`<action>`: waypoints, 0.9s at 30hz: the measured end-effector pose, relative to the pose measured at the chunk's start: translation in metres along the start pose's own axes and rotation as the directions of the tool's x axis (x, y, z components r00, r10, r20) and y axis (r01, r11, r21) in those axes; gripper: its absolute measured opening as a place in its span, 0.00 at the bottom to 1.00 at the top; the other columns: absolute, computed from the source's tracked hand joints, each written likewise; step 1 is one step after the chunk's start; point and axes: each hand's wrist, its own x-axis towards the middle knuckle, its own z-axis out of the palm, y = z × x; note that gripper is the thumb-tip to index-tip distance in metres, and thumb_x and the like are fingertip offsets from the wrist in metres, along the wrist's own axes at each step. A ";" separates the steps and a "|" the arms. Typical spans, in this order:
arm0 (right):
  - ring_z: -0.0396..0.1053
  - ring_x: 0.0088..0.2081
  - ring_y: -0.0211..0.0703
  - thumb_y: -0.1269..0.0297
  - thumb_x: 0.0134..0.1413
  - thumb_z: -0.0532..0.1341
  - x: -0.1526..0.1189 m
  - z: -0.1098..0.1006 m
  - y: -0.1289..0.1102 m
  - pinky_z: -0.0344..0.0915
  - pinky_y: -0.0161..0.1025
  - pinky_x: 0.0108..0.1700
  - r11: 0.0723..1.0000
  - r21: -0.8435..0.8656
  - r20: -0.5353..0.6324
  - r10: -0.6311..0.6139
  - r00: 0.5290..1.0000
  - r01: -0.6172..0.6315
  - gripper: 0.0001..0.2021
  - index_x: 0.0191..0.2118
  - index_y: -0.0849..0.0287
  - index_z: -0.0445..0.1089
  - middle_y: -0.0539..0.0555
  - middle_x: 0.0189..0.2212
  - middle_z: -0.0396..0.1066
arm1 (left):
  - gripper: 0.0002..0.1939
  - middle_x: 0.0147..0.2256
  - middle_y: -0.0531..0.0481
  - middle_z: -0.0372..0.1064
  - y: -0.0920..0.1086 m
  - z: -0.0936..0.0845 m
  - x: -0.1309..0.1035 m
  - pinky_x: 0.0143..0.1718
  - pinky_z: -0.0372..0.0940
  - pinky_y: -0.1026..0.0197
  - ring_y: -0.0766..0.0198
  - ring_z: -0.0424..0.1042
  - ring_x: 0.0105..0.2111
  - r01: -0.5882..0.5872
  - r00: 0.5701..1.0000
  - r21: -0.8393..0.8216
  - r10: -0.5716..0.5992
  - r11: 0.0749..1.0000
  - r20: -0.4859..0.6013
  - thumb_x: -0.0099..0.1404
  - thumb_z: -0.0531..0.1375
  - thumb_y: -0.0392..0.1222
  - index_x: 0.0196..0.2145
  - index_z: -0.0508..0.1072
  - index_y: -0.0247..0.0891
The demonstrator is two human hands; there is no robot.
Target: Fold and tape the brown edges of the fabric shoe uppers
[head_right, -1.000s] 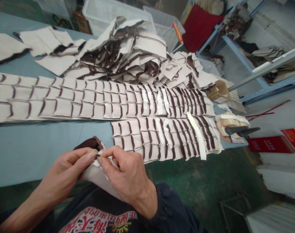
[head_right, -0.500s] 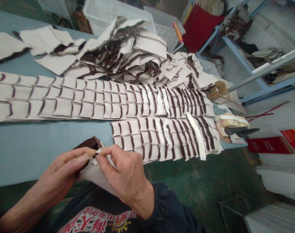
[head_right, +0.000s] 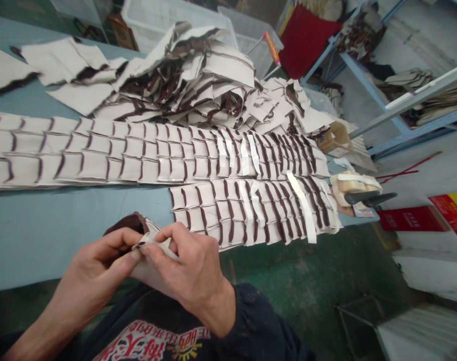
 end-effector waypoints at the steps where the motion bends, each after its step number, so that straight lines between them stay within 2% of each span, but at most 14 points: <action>1: 0.66 0.23 0.36 0.49 0.76 0.76 0.001 -0.001 -0.001 0.58 0.35 0.29 0.994 0.068 0.077 0.086 0.993 -0.091 0.14 0.42 0.53 0.82 0.42 0.22 0.71 | 0.12 0.26 0.51 0.81 0.000 0.000 -0.002 0.30 0.69 0.62 0.57 0.76 0.27 -0.009 1.000 0.008 0.009 1.000 0.005 0.62 0.68 0.52 0.30 0.85 0.42; 3: 0.67 0.25 0.36 0.44 0.73 0.77 0.004 -0.003 -0.002 0.58 0.34 0.29 0.943 0.202 0.235 0.214 0.948 -0.263 0.19 0.40 0.53 0.78 0.42 0.23 0.71 | 0.11 0.27 0.52 0.80 0.000 0.001 -0.007 0.31 0.68 0.62 0.57 0.75 0.28 -0.027 0.999 0.018 0.028 0.999 -0.021 0.65 0.67 0.51 0.30 0.84 0.43; 6: 0.65 0.27 0.35 0.35 0.63 0.83 0.014 -0.006 -0.001 0.59 0.33 0.30 0.831 0.351 0.424 0.270 0.864 -0.432 0.29 0.38 0.53 0.73 0.41 0.26 0.71 | 0.12 0.24 0.54 0.75 -0.004 0.003 -0.010 0.30 0.64 0.61 0.59 0.69 0.27 -0.066 0.994 0.036 0.069 0.997 -0.085 0.66 0.66 0.50 0.27 0.79 0.45; 9: 0.60 0.26 0.34 0.30 0.52 0.87 0.027 -0.006 0.005 0.58 0.32 0.28 0.715 0.433 0.593 0.232 0.771 -0.548 0.36 0.36 0.51 0.68 0.40 0.25 0.68 | 0.13 0.22 0.56 0.70 -0.012 0.006 -0.006 0.26 0.59 0.61 0.60 0.64 0.24 -0.153 0.986 0.052 0.155 0.987 -0.056 0.66 0.65 0.50 0.25 0.76 0.45; 11: 0.56 0.24 0.33 0.29 0.45 0.89 0.032 -0.003 0.013 0.55 0.32 0.25 0.644 0.467 0.697 0.155 0.701 -0.606 0.40 0.34 0.50 0.64 0.38 0.23 0.64 | 0.13 0.21 0.56 0.68 -0.013 0.005 -0.002 0.24 0.58 0.62 0.62 0.62 0.23 -0.201 0.979 0.031 0.201 0.979 -0.020 0.66 0.65 0.48 0.25 0.74 0.45; 12: 0.55 0.23 0.32 0.29 0.43 0.89 0.034 0.000 0.017 0.54 0.32 0.25 0.622 0.487 0.721 0.110 0.684 -0.613 0.41 0.33 0.50 0.62 0.37 0.22 0.62 | 0.13 0.21 0.57 0.68 -0.011 0.005 0.000 0.24 0.58 0.63 0.63 0.62 0.22 -0.207 0.978 0.011 0.207 0.978 0.008 0.66 0.65 0.48 0.25 0.73 0.45; 14: 0.54 0.22 0.33 0.28 0.48 0.87 0.033 0.005 0.024 0.54 0.33 0.25 0.609 0.543 0.707 0.040 0.706 -0.579 0.41 0.31 0.49 0.60 0.37 0.21 0.59 | 0.12 0.22 0.56 0.70 -0.003 0.003 0.002 0.24 0.60 0.64 0.63 0.64 0.22 -0.183 0.978 -0.024 0.185 0.983 0.099 0.65 0.65 0.48 0.25 0.73 0.45; 16: 0.55 0.23 0.35 0.26 0.59 0.81 0.030 0.008 0.027 0.58 0.35 0.27 0.623 0.590 0.649 0.011 0.761 -0.512 0.38 0.31 0.49 0.60 0.38 0.21 0.58 | 0.11 0.23 0.54 0.74 0.007 0.001 0.005 0.24 0.65 0.64 0.61 0.69 0.23 -0.141 0.973 -0.029 0.144 0.990 0.181 0.64 0.64 0.49 0.25 0.74 0.45; 18: 0.58 0.24 0.37 0.27 0.66 0.76 0.026 0.007 0.025 0.63 0.36 0.29 0.666 0.604 0.594 -0.008 0.804 -0.439 0.35 0.32 0.48 0.60 0.40 0.22 0.61 | 0.11 0.23 0.52 0.76 0.017 -0.002 0.007 0.25 0.68 0.63 0.59 0.73 0.24 -0.123 0.971 -0.019 0.125 0.992 0.206 0.64 0.64 0.49 0.26 0.76 0.44; 21: 0.64 0.28 0.39 0.37 0.76 0.70 0.024 -0.005 0.017 0.65 0.38 0.34 0.833 0.508 0.464 -0.052 0.884 -0.218 0.27 0.34 0.49 0.62 0.43 0.26 0.66 | 0.11 0.22 0.53 0.76 0.028 -0.008 0.010 0.23 0.66 0.65 0.61 0.71 0.22 -0.172 0.969 -0.002 0.169 0.985 0.180 0.64 0.65 0.49 0.26 0.79 0.44; 24: 0.72 0.33 0.42 0.50 0.83 0.62 0.026 -0.023 0.006 0.71 0.40 0.40 0.947 0.320 0.242 -0.118 0.963 0.035 0.16 0.38 0.51 0.69 0.46 0.30 0.74 | 0.11 0.24 0.52 0.80 0.036 -0.020 0.014 0.24 0.68 0.66 0.60 0.74 0.23 -0.245 0.948 0.036 0.231 0.969 0.219 0.65 0.66 0.48 0.28 0.85 0.43; 26: 0.81 0.39 0.46 0.54 0.81 0.64 0.027 -0.034 -0.003 0.78 0.42 0.48 0.951 0.258 0.107 -0.206 0.973 0.172 0.10 0.45 0.52 0.75 0.51 0.37 0.83 | 0.12 0.26 0.51 0.84 0.041 -0.030 0.015 0.25 0.69 0.66 0.58 0.78 0.25 -0.294 0.928 0.045 0.274 0.955 0.250 0.67 0.67 0.48 0.31 0.89 0.44; 27: 0.84 0.45 0.48 0.55 0.79 0.67 0.029 -0.039 -0.009 0.80 0.44 0.53 0.937 0.238 0.067 -0.280 0.958 0.257 0.08 0.50 0.53 0.78 0.54 0.43 0.87 | 0.12 0.26 0.51 0.84 0.045 -0.034 0.015 0.25 0.70 0.66 0.58 0.78 0.25 -0.313 0.918 0.053 0.288 0.948 0.272 0.67 0.66 0.48 0.31 0.90 0.44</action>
